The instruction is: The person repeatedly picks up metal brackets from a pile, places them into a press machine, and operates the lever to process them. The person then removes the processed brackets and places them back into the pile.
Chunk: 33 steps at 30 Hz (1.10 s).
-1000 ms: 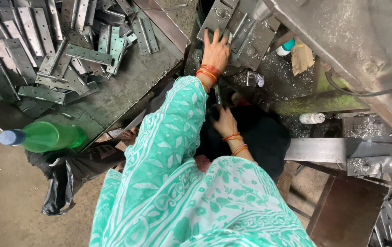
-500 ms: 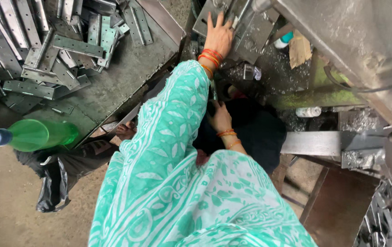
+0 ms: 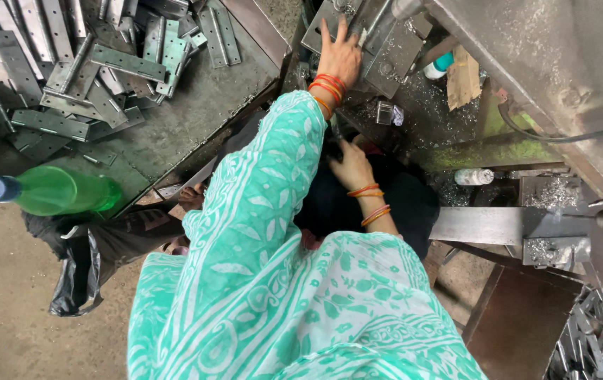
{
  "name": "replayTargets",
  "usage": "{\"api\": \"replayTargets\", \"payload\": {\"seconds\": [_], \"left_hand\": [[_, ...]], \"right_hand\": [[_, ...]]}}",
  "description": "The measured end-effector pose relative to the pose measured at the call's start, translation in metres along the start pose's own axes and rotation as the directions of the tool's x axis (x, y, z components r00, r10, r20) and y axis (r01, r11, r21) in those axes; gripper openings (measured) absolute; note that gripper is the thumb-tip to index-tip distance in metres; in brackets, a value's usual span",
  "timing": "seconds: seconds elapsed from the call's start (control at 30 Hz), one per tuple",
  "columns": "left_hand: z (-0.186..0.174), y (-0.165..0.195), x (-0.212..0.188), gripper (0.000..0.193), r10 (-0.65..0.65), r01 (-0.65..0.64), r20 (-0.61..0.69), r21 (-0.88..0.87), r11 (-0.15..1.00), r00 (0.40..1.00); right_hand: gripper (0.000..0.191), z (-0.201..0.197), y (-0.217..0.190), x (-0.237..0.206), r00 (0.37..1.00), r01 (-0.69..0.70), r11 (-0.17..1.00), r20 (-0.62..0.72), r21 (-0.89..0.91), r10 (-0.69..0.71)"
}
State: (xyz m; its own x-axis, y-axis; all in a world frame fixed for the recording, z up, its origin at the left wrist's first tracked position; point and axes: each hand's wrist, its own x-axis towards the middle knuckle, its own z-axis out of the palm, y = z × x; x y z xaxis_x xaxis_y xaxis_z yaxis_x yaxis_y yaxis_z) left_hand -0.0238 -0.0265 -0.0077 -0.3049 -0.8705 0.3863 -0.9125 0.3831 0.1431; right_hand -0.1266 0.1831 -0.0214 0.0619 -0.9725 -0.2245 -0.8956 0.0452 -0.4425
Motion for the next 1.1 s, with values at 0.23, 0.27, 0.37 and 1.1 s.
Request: {"api": "replayTargets", "payload": {"seconds": [0.23,0.27,0.37,1.1], "left_hand": [[0.007,0.001,0.03,0.035,-0.028,0.025,0.091,0.029,0.999,0.995],[0.008,0.0,0.03,0.035,-0.026,0.026,0.045,0.006,1.0,0.999],[0.01,-0.005,0.027,0.034,-0.014,0.014,0.013,-0.053,0.998,1.0],[-0.027,-0.011,-0.056,0.038,0.151,-0.145,0.084,-0.069,0.987,0.985]], "right_hand": [[0.051,-0.001,-0.006,0.011,1.0,-0.016,0.999,-0.023,-0.046,0.015],[0.055,0.013,-0.009,0.003,0.998,-0.023,0.999,-0.053,-0.033,0.021],[0.065,0.052,-0.013,-0.015,0.991,-0.042,0.999,-0.124,0.001,0.041],[0.051,-0.04,-0.019,0.011,0.999,-0.036,0.999,0.001,-0.017,0.036]]}}
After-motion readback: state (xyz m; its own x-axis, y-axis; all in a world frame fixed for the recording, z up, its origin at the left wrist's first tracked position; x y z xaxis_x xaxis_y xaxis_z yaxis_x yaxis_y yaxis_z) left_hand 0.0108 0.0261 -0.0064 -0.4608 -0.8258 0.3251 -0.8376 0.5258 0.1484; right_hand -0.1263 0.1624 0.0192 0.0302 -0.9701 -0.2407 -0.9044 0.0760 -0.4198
